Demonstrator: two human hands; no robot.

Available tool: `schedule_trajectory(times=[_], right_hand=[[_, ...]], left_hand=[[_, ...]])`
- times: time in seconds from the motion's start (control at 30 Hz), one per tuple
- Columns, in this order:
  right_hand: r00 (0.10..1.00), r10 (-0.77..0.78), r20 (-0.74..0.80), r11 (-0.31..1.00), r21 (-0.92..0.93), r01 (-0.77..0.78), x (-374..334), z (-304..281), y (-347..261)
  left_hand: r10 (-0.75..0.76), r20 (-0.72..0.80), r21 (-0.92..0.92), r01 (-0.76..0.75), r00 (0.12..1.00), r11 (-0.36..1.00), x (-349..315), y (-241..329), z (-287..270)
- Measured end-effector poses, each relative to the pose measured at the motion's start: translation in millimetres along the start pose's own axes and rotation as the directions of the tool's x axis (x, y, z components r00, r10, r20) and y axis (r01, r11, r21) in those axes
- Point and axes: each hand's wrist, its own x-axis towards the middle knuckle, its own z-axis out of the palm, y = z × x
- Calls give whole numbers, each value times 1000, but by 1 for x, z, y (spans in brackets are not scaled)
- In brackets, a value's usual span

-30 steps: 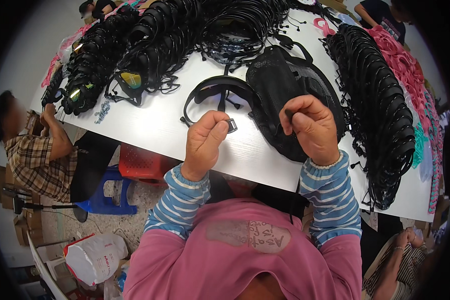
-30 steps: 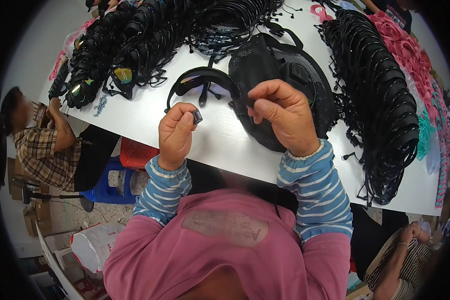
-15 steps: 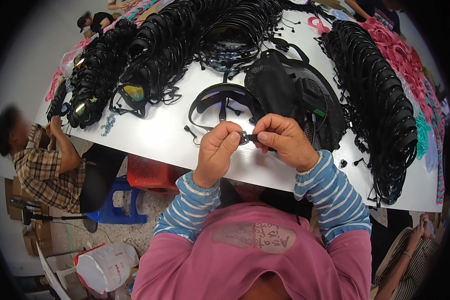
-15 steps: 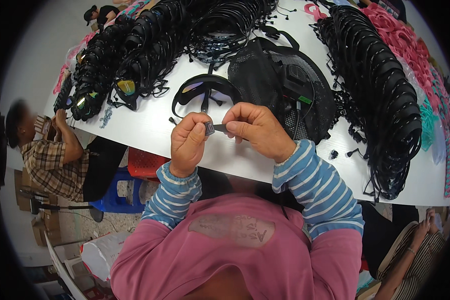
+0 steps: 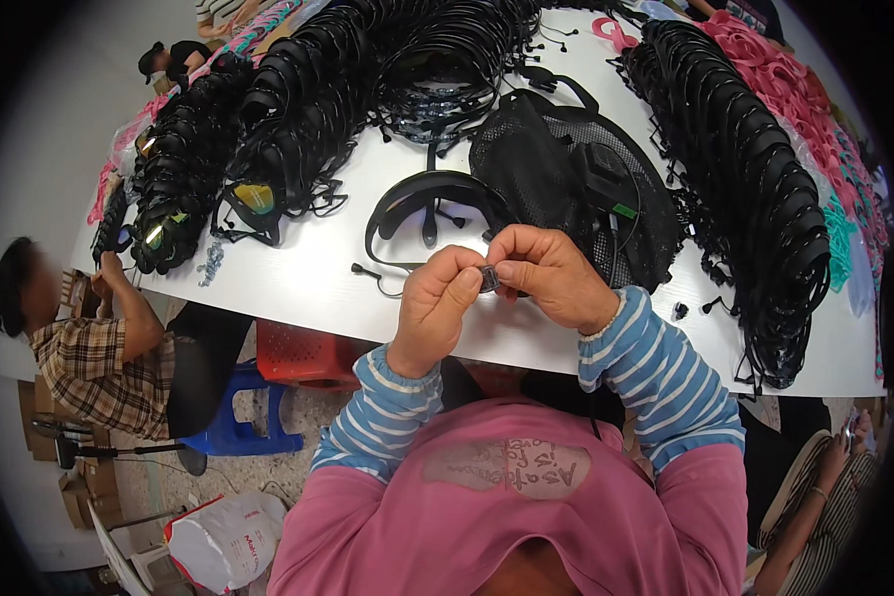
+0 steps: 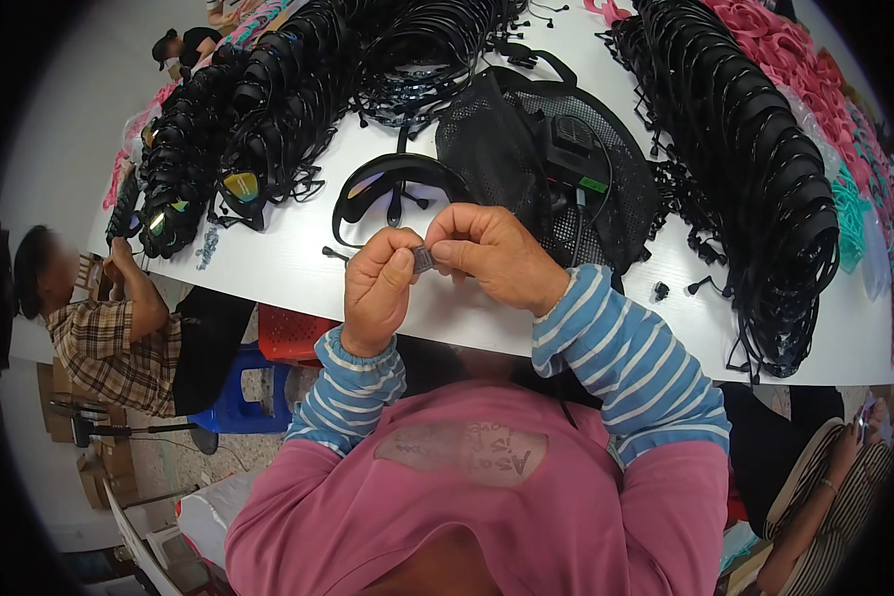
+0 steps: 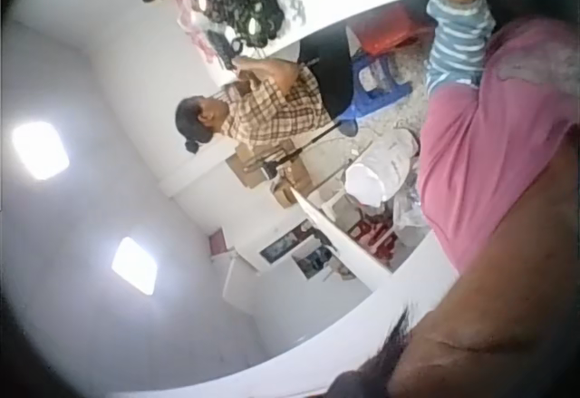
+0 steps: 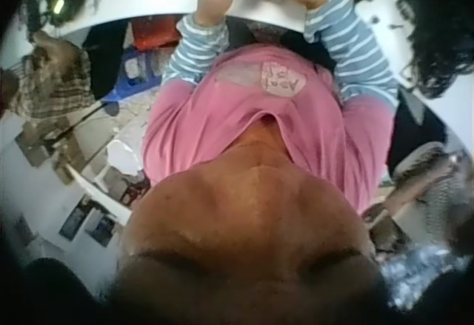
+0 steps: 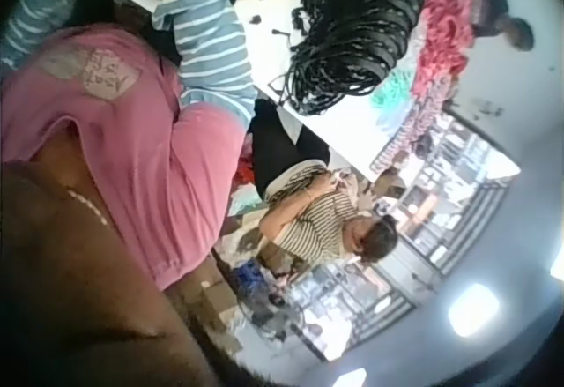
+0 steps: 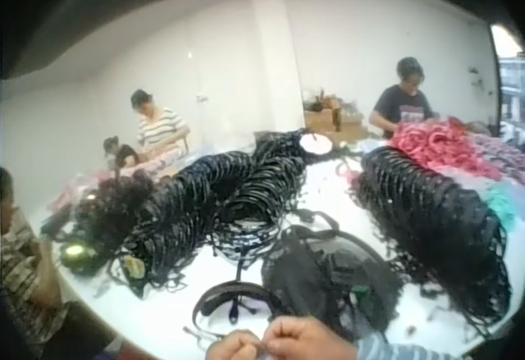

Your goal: The person attaches plastic buckles to the straps of goggles by hand and places the assembled goggles onto a stack on the table.

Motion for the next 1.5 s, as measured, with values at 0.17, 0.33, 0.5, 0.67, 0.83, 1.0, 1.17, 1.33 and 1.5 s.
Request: schedule_trajectory(times=[0.17, 0.33, 0.5, 0.67, 0.83, 1.0, 1.17, 1.33, 1.5], right_hand=[[999, -29, -36, 1000, -11, 28, -1, 2, -2], [999, -21, -28, 1000, -19, 21, -2, 1, -3], [999, -27, 18, 1000, 12, 27, -3, -1, 0], [996, -75, -52, 992, -101, 69, -4, 1, 0], [939, -343, 8, 843, -440, 311, -7, 4, -2], [713, -623, 323, 175, -830, 529, 2, 17, -16], [710, -583, 395, 69, -847, 528, -2, 31, -18], [689, -628, 362, 104, -838, 535, -18, 38, -19], [709, -628, 320, 105, -868, 485, -24, 35, -19]], left_hand=[[-9, -12, -1, 9, 1000, 1000, 0, 2, -1], [16, -63, -6, -17, 998, 1000, -2, 0, 0], [10, -48, 18, -9, 999, 1000, -1, -3, 5], [-16, -64, 34, 18, 998, 999, -2, -10, 4], [12, -170, 421, 61, 985, 905, -6, -5, 2], [258, 5, 618, -206, 966, 759, -3, 8, -5], [334, 69, 695, -286, 940, 660, -8, 15, -15], [358, 103, 751, -309, 928, 583, -12, 17, -6], [378, 107, 733, -330, 919, 595, -9, 10, -3]])
